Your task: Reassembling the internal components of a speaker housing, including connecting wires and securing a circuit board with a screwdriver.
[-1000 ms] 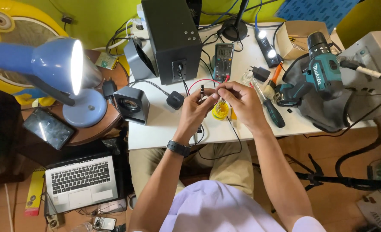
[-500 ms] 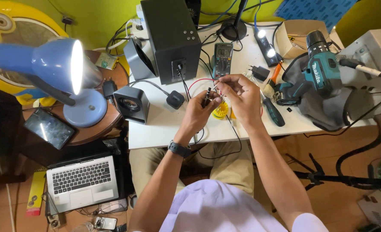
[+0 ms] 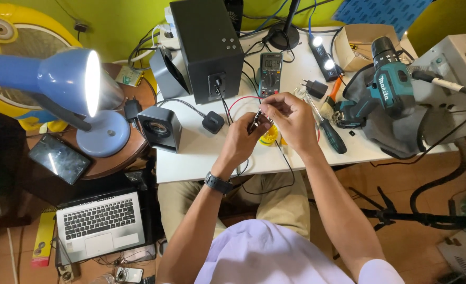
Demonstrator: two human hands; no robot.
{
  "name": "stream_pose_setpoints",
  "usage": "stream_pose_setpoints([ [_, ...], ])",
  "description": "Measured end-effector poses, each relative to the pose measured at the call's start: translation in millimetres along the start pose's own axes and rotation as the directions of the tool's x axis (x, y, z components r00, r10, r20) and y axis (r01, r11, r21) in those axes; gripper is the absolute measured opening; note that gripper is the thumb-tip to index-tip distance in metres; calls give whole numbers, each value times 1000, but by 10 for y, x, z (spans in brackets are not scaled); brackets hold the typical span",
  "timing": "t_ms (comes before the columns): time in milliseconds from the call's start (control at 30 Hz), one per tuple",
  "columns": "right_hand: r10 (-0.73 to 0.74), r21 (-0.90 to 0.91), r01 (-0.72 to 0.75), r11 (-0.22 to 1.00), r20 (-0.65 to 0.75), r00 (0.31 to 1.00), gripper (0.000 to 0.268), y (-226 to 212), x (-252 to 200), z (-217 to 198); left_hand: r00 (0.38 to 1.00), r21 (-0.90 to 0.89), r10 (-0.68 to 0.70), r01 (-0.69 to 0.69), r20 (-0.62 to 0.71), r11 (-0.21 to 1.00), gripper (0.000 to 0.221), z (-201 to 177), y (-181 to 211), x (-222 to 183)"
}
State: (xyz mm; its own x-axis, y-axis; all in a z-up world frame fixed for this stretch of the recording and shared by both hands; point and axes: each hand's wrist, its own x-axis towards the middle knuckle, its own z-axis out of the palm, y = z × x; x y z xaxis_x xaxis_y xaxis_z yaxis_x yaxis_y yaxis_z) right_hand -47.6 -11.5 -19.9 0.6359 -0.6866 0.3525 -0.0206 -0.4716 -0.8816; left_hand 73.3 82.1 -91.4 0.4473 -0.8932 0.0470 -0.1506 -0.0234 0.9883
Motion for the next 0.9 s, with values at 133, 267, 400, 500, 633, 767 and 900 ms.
stream_pose_setpoints([
  [133, -7, 2, 7, 1000, 21, 1000, 21, -55, -43, 0, 1000, 21, -3, 3, -6, 1000, 19, -27, 31, 20],
  [267, 12, 66, -17, 998, 65, 998, 30, 10, -88, -33, 1000, -65, -16, 15, -9, 998, 22, -47, -27, 11],
  [400, 95, 88, -104, 991, 102, 990, 20, 209, -205, -84, 998, -55, -58, 58, 12, 997, 21, -58, -22, 10],
  [500, 99, 20, -101, 995, 104, 990, 17, 339, -224, -148, 997, -53, -71, 72, 23, 996, 26, 18, -133, -1],
  [633, 104, -8, -104, 995, 77, 992, 15, 459, -239, -175, 996, -98, -87, 89, 16, 991, 26, 70, -232, 36],
  [767, 52, -101, -54, 993, -25, 998, 26, 741, -237, -166, 993, -109, -120, 117, -20, 987, 39, 9, -258, 30],
  [900, 30, -234, -31, 972, -9, 1000, 19, 718, -238, -86, 987, -26, -158, 158, -9, 987, 52, -10, -460, 16],
])
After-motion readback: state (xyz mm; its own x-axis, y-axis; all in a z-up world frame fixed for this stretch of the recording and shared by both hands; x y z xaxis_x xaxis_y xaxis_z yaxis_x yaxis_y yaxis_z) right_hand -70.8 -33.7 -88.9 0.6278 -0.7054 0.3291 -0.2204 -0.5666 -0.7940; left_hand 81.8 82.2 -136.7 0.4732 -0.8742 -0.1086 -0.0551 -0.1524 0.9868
